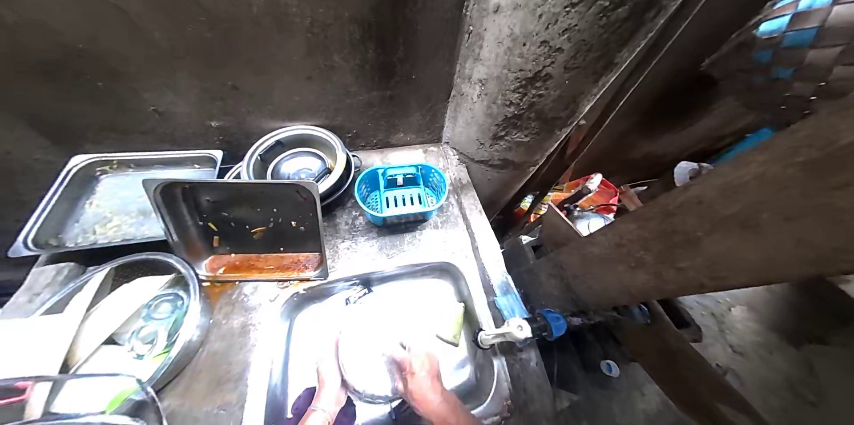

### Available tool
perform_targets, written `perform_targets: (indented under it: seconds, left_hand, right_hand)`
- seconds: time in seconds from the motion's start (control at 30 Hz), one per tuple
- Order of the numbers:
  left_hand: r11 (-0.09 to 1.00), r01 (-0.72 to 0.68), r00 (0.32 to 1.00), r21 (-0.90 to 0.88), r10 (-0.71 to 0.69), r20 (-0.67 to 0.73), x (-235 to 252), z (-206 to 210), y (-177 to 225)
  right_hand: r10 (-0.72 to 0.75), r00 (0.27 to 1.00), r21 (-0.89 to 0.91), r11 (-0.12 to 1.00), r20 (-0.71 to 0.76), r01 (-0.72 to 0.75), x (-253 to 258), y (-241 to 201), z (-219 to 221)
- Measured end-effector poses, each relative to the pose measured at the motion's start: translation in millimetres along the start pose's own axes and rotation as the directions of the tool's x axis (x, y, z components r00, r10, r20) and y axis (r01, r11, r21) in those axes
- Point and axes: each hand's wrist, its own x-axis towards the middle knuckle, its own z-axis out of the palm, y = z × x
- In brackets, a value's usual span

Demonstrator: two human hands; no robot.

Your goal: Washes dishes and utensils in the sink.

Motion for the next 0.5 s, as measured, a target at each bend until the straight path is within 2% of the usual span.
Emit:
perform_targets:
  seconds: [0.03,0.1,0.13,0.17,0.2,0.23,0.27,0.3,0.33,0.37,0.4,0.43,0.47,0.5]
  left_hand:
    - [0.999,-0.005,1.0,-0.041,0.004,-0.005,1.6,4.0,1.9]
    - [0.991,0.0,0.998,-0.134,-0.008,-0.061,2.8,13.7,3.2]
    - [0.992,-0.001,0.999,-0.124,-0.005,-0.051,1.5,13.4,3.9]
    - [0.996,-0.001,0.999,-0.085,-0.002,-0.033,-0.9,9.2,3.5]
    - [0.999,0.002,1.0,-0.033,-0.002,-0.002,-1.3,3.4,1.1]
    - [0.999,-0.011,1.0,-0.03,0.012,0.025,2.3,0.9,-1.8]
    - [0.996,-0.023,1.0,-0.082,0.025,0.019,6.9,2.1,-4.0]
    - [0.989,-0.034,0.999,-0.146,0.035,0.003,9.3,6.4,-2.3]
    - [0.988,-0.035,0.999,-0.153,0.037,0.01,10.1,7.5,-2.2]
    - [0.994,-0.031,0.999,-0.108,0.035,0.035,10.5,3.6,-7.2]
    - [0.997,-0.028,0.999,-0.077,0.031,0.039,11.8,1.1,-13.1]
    - [0.998,-0.018,1.0,-0.065,0.019,0.018,13.5,1.6,-16.4]
    - [0.998,-0.012,1.0,-0.058,0.012,0.0,14.9,1.4,-16.7]
    - [0.999,-0.014,1.0,-0.05,0.014,-0.003,15.0,0.8,-13.8]
  right_hand:
    - [0.04,0.999,-0.003,0.999,0.009,-0.04,6.4,5.7,-5.8]
    - [0.124,0.983,0.032,0.992,-0.136,-0.12,23.5,22.0,-20.3]
    - [0.139,0.976,0.052,0.99,-0.169,-0.132,26.2,22.8,-24.6]
    - [0.142,0.981,0.062,0.989,-0.129,-0.135,19.4,16.4,-23.5]
    - [0.104,0.993,0.052,0.993,-0.058,-0.101,6.8,7.6,-17.3]
    - [0.001,0.999,0.027,1.0,-0.041,0.0,-5.8,2.9,-4.7]
    - [-0.132,0.981,0.014,0.991,-0.14,0.135,-13.2,5.4,13.1]
    - [-0.185,0.966,0.004,0.982,-0.179,0.188,-12.8,10.2,21.1]
    - [-0.152,0.976,-0.005,0.988,-0.155,0.153,-5.6,15.9,16.8]
    - [-0.052,0.994,-0.004,0.999,-0.097,0.052,6.3,20.0,3.7]
    - [0.023,0.989,0.002,1.0,-0.148,-0.023,20.6,24.5,-8.6]
    - [0.056,0.976,0.021,0.998,-0.211,-0.053,30.3,24.3,-19.1]
    - [0.071,0.979,0.042,0.997,-0.191,-0.064,30.2,15.6,-23.1]
    - [0.06,0.994,0.062,0.997,-0.095,-0.055,20.9,0.3,-20.9]
